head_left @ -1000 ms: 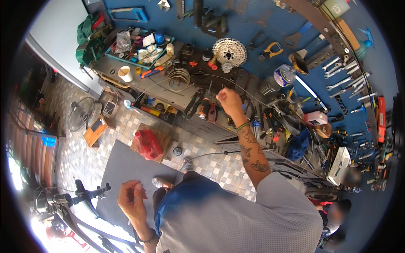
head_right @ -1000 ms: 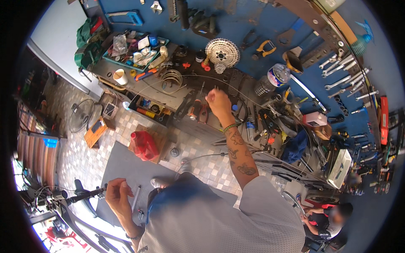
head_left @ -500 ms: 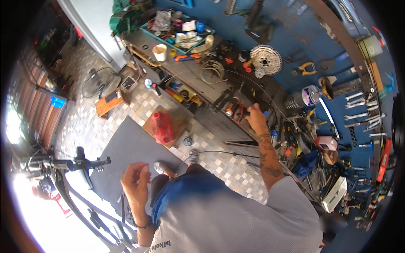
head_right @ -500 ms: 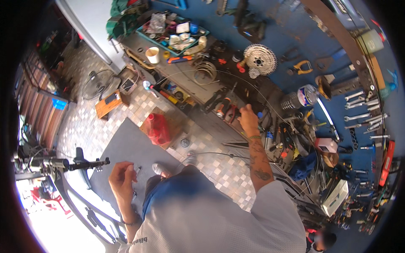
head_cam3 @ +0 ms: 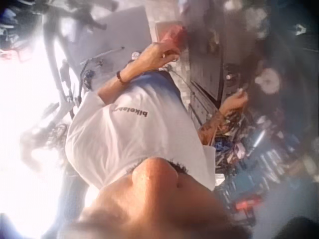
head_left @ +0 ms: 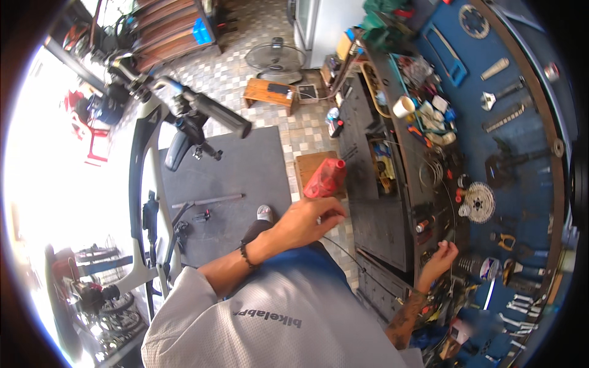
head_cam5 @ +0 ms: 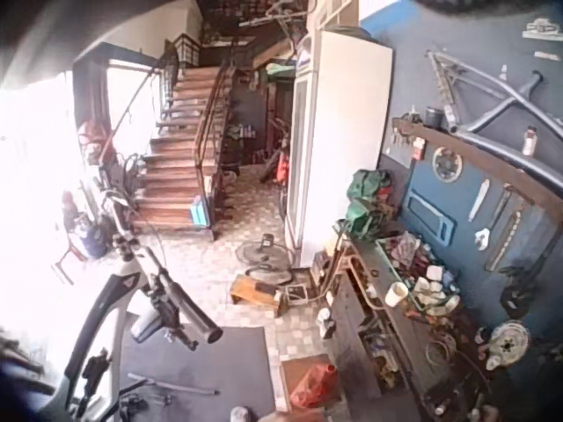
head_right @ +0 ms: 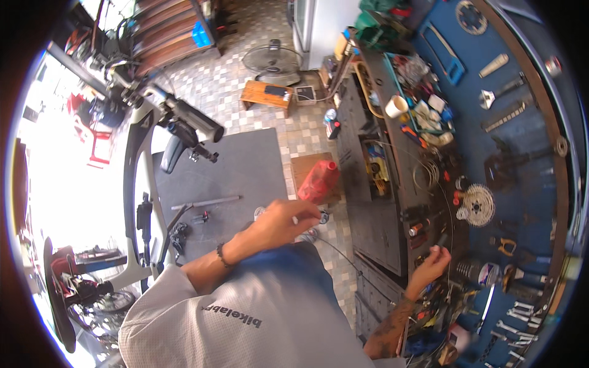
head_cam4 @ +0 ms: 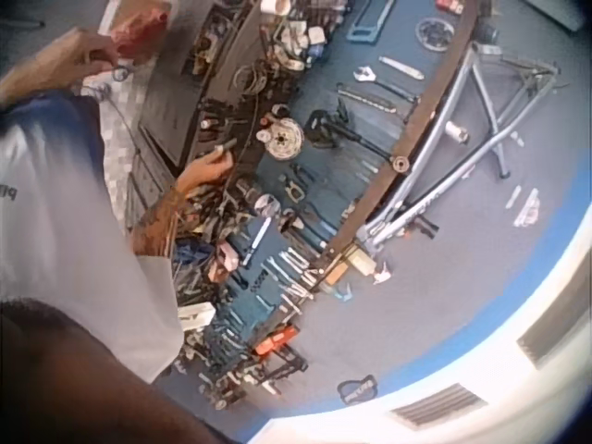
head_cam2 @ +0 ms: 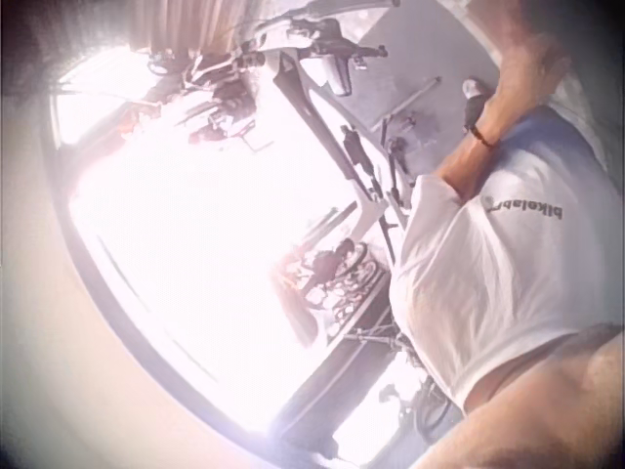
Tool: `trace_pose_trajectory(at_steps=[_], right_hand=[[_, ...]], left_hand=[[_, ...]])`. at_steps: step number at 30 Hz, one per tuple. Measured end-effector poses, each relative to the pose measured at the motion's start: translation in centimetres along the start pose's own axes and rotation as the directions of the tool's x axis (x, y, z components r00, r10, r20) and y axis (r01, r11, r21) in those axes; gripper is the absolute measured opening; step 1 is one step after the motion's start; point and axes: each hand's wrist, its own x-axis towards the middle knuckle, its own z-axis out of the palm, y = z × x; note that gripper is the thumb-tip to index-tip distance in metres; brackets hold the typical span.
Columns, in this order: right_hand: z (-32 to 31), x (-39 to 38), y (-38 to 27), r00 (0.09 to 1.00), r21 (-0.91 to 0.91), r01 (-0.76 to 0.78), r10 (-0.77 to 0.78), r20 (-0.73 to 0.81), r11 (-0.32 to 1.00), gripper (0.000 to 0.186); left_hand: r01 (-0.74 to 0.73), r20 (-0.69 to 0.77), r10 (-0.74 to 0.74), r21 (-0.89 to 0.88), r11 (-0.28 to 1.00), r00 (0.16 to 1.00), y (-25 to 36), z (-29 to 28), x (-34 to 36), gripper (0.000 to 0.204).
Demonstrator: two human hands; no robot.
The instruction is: The person works on a bicycle mounted on a repair stand, adjusting the handlebar and brake cable. They use a cable cutter and lubricant, then thread a new cable through the handlebar stem and tighten components.
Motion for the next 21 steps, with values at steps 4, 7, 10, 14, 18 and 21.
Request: trace_pose_trajectory(at_steps=[4,7,10,14,18,21], right_hand=[[8.0,-10.6,-21.1,0.916,0.205,0.193,-0.251,0.313,0.959,0.025],[12.7,-17.7,-28.3,0.640,0.494,0.341,-0.583,0.501,0.800,0.028],[16.3,-21.2,-33.6,0.502,0.640,0.359,-0.718,0.481,0.680,0.034],[18.2,-22.7,-40.8,0.329,0.752,0.411,-0.853,0.405,0.516,0.033],[19.7,-22.0,-47.4,0.344,0.776,0.539,-0.926,0.152,0.328,0.032],[21.8,-20.9,-54.6,0.271,0.651,0.712,-0.959,0.089,0.261,0.053]], left_hand=[[0.074,0.033,-0.069,-0.165,0.984,0.997,-2.0,-1.6,-2.3,0.035],[0.120,-0.085,-0.174,-0.434,0.893,0.981,-4.0,-4.0,-4.2,0.033],[0.191,-0.153,-0.388,-0.675,0.712,0.909,-6.2,-8.6,-7.6,0.025],[-0.061,-0.606,-0.435,-0.625,0.778,0.666,-9.3,-13.5,-12.6,0.020],[-0.175,-0.861,-0.312,-0.406,0.897,0.402,-10.6,-19.2,-15.2,0.019],[-0.192,-0.855,-0.277,-0.390,0.901,0.438,-9.4,-22.3,-15.1,0.020]])
